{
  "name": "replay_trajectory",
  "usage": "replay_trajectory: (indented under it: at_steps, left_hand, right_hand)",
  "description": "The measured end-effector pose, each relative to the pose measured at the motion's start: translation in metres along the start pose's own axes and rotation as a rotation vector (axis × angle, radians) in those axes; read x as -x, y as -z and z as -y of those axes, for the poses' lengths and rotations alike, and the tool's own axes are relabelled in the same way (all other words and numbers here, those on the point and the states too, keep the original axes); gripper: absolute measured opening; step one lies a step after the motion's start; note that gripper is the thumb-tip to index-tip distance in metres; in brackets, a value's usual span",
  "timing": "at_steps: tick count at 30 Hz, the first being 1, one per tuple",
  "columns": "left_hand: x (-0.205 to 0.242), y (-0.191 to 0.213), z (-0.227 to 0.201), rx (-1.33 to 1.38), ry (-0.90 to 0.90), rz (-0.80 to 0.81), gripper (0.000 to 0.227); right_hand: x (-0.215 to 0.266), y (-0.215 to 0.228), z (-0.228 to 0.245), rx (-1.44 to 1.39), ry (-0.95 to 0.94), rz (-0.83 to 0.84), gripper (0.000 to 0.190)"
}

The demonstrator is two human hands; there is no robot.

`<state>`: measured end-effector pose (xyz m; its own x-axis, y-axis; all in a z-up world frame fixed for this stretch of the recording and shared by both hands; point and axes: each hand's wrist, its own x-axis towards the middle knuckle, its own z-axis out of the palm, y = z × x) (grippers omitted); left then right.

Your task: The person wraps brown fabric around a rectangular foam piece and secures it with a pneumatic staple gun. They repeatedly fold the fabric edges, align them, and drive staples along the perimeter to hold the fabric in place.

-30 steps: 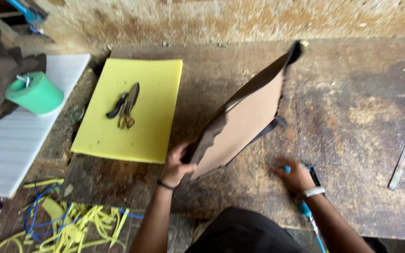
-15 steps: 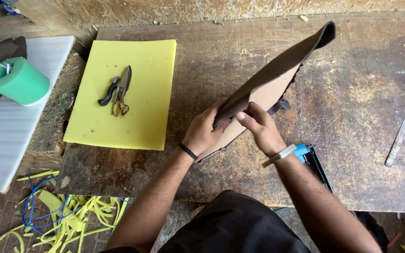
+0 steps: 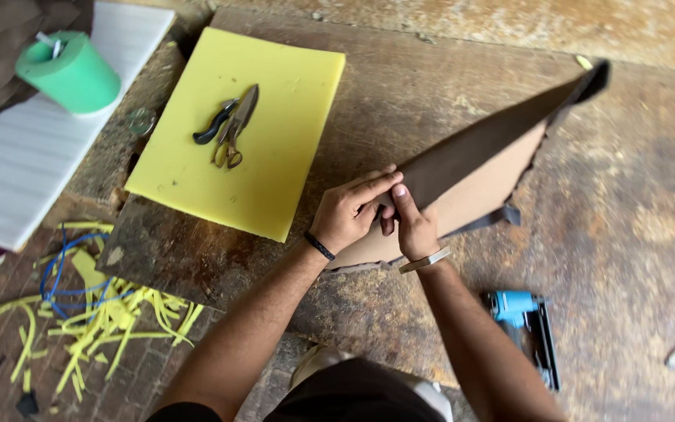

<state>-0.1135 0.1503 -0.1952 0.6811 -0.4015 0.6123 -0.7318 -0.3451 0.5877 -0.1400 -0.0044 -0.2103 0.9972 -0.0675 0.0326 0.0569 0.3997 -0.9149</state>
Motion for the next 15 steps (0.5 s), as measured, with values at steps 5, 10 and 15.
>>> replay_trajectory:
  at_steps: [5,10,15]
  left_hand:
    - [-0.012,0.009,0.021,0.159,0.375,0.054,0.057]
    - [-0.017,0.007,0.028,0.108,0.653,0.195,0.050]
    - [-0.015,0.009,0.028,0.125,0.434,0.140,0.059]
  right_hand:
    - [-0.023,0.014,-0.044,-0.033,0.111,0.153,0.028]
    - [-0.028,0.026,-0.062,0.022,0.124,0.215,0.033]
    - [-0.031,0.032,-0.062,0.094,0.184,0.288,0.035]
